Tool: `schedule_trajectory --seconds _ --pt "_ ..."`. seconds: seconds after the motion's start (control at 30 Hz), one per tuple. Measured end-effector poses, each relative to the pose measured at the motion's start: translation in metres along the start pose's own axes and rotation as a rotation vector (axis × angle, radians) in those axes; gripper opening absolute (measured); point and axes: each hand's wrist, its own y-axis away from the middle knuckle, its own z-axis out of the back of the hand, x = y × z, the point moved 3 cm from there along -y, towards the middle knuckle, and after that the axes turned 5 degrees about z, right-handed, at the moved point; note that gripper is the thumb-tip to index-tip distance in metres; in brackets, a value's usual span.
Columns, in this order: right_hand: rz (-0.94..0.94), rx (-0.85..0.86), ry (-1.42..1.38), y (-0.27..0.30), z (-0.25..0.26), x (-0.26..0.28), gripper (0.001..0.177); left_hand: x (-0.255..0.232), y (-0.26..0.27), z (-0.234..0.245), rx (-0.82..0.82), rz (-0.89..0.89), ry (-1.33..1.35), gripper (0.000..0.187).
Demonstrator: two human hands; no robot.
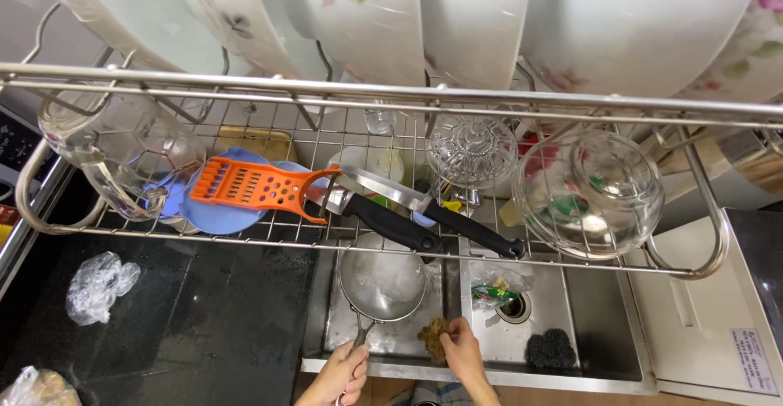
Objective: Washing a cooking pot and lid in a kitchen sink.
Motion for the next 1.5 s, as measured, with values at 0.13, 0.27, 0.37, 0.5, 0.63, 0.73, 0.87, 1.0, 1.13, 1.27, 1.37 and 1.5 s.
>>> schedule_trajectory --seconds 0.13,0.27,0.37,0.5,0.63,0.73,0.87,1.0,1.13,1.27,1.37,1.5 --pt "0.036 0.032 0.112 -0.001 -0.005 0.0 0.028 0.005 -0.01 0.011 -0.031 -0.009 -0.02 0.017" --pt "0.139 0.152 0.226 -0.004 -0.013 -0.006 0.033 0.004 -0.011 0.01 -0.145 -0.016 -0.148 0.019" --pt "0.204 0.248 0.333 -0.002 -0.014 0.01 0.034 -0.003 -0.01 0.009 -0.187 0.042 -0.076 0.021" --pt "0.185 0.392 0.46 -0.02 -0.019 0.011 0.03 0.003 -0.022 0.025 -0.132 0.081 0.038 0.021" --pt "0.394 0.021 0.073 -0.127 0.003 0.033 0.027 0.019 -0.054 0.046 -0.033 0.08 0.02 0.022" --pt "0.562 0.145 -0.39 -0.187 0.033 0.097 0.022 0.02 -0.039 0.028 -0.041 0.083 0.053 0.024" --pt "0.1 0.618 -1.584 -0.275 0.032 0.096 0.035 0.033 -0.051 0.024 -0.045 0.05 -0.002 0.018" --pt "-0.231 0.51 -1.928 -0.3 0.041 0.084 0.025 0.053 -0.079 0.044 -0.011 0.001 0.007 0.014" --pt "-0.262 0.599 -1.996 -0.287 0.062 0.095 0.02 0.077 -0.117 0.087 -0.092 -0.071 -0.25 0.021" --pt "-0.141 0.52 -1.965 -0.25 0.076 0.123 0.029 0.081 -0.112 0.086 -0.215 -0.09 -0.295 0.019" --pt "-0.167 0.433 -1.771 -0.192 0.06 0.135 0.031 0.097 -0.133 0.108 -0.209 -0.087 -0.384 0.022" --pt "-0.089 0.373 -1.323 -0.13 0.013 0.102 0.025 0.058 -0.112 0.102 -0.528 -0.459 -1.248 0.03"
